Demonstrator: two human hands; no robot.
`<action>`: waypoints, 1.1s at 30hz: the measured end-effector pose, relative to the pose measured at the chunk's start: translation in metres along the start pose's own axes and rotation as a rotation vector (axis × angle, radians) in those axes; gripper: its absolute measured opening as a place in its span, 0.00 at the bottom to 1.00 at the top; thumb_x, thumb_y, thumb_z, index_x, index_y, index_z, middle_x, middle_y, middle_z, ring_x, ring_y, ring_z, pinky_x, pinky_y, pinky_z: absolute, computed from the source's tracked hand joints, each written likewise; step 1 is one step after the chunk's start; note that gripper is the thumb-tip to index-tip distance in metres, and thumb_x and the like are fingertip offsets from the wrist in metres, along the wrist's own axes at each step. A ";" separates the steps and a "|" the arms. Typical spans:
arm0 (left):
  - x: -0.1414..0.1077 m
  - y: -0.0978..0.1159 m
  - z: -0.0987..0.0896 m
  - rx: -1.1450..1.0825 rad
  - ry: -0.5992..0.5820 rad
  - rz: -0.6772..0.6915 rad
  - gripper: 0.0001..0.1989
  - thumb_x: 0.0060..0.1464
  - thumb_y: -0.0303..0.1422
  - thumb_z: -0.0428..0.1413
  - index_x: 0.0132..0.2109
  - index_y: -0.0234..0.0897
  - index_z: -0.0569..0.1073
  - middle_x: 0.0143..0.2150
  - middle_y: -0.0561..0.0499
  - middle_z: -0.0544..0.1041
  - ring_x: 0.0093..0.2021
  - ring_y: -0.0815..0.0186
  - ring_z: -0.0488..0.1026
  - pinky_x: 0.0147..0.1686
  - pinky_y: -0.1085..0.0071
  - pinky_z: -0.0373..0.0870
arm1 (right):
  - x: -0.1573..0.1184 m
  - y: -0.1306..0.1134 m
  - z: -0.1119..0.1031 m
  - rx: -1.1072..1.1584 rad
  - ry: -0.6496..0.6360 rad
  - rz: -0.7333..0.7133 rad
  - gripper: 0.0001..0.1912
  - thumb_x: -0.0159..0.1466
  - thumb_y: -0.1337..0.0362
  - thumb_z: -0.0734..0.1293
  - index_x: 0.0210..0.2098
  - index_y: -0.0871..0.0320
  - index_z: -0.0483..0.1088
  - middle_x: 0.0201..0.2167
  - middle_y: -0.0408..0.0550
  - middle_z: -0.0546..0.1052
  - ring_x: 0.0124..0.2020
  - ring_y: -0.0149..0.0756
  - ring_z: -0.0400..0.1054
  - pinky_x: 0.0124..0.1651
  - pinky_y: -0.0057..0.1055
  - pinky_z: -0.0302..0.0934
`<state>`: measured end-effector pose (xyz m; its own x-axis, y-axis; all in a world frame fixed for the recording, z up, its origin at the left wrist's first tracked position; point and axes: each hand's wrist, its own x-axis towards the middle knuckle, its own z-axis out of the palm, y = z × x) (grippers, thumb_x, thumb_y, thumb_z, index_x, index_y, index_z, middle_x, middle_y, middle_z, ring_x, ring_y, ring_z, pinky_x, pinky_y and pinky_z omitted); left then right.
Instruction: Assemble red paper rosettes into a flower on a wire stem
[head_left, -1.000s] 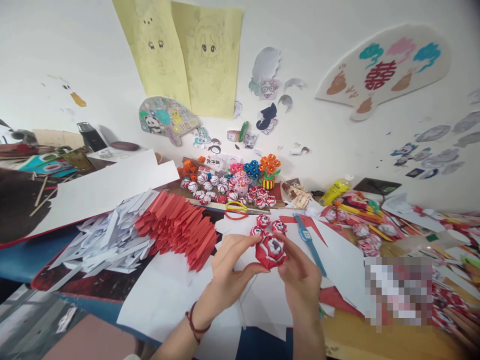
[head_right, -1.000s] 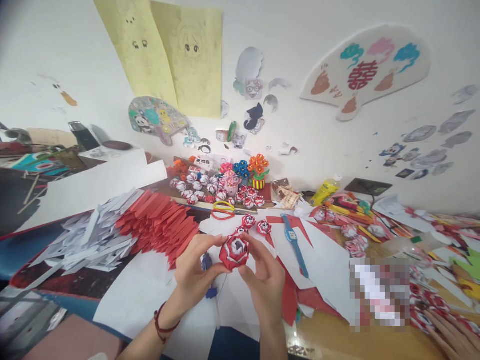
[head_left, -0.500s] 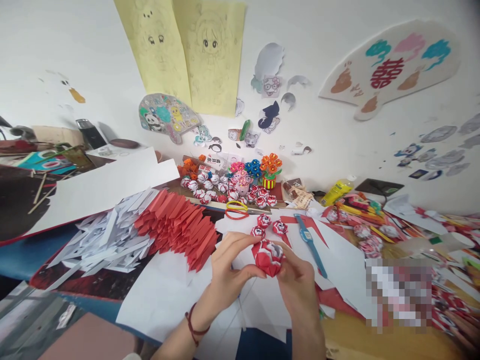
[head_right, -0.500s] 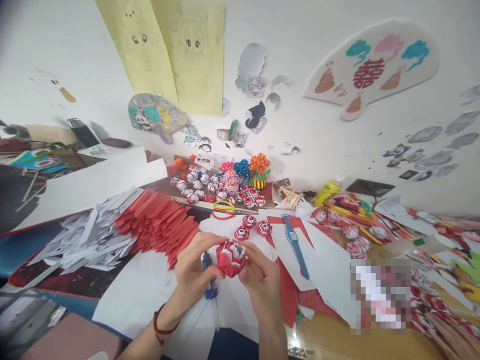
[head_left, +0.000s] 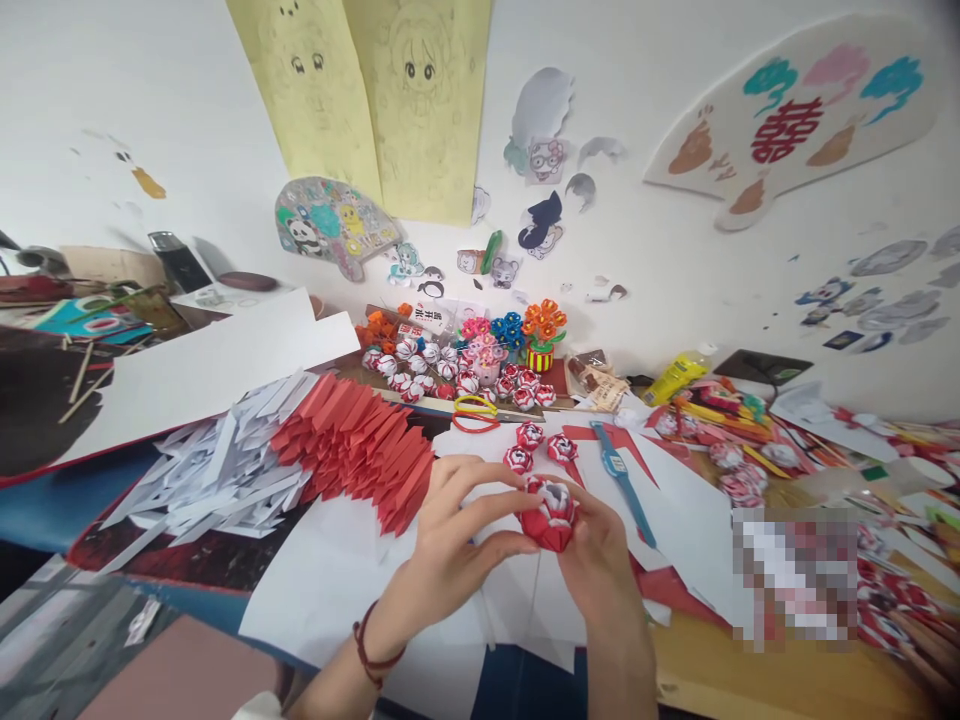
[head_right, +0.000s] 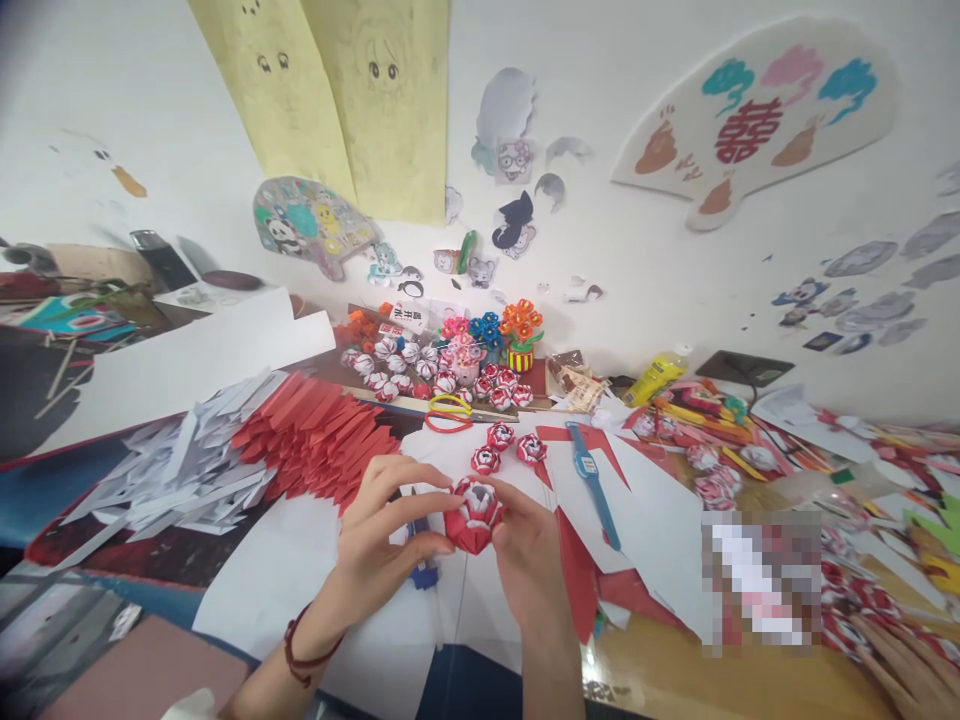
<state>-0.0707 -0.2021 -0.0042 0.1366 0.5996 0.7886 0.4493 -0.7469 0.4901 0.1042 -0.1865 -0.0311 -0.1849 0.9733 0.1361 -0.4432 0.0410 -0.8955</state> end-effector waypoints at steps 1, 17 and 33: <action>0.001 0.002 -0.001 0.008 -0.012 -0.001 0.15 0.56 0.38 0.60 0.50 0.40 0.76 0.47 0.45 0.76 0.48 0.60 0.68 0.48 0.63 0.65 | 0.000 0.000 0.000 -0.015 -0.004 0.001 0.27 0.54 0.44 0.74 0.46 0.54 0.78 0.43 0.56 0.80 0.47 0.51 0.74 0.51 0.47 0.68; 0.001 0.008 -0.002 0.079 -0.088 -0.005 0.23 0.62 0.45 0.51 0.58 0.37 0.69 0.50 0.44 0.77 0.50 0.59 0.69 0.50 0.62 0.61 | -0.004 -0.005 -0.002 0.021 -0.141 0.064 0.25 0.52 0.49 0.77 0.45 0.52 0.77 0.39 0.52 0.80 0.39 0.46 0.75 0.44 0.43 0.71; -0.007 0.010 0.007 -0.326 -0.139 -0.213 0.26 0.56 0.51 0.56 0.55 0.40 0.72 0.51 0.43 0.75 0.52 0.56 0.69 0.54 0.60 0.63 | -0.011 -0.003 -0.004 -0.008 -0.124 0.071 0.23 0.47 0.46 0.78 0.36 0.54 0.80 0.26 0.46 0.78 0.27 0.38 0.71 0.33 0.34 0.70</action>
<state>-0.0608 -0.2122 -0.0074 0.1984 0.7671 0.6101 0.1802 -0.6404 0.7466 0.1113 -0.1960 -0.0315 -0.3224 0.9385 0.1235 -0.4186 -0.0243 -0.9079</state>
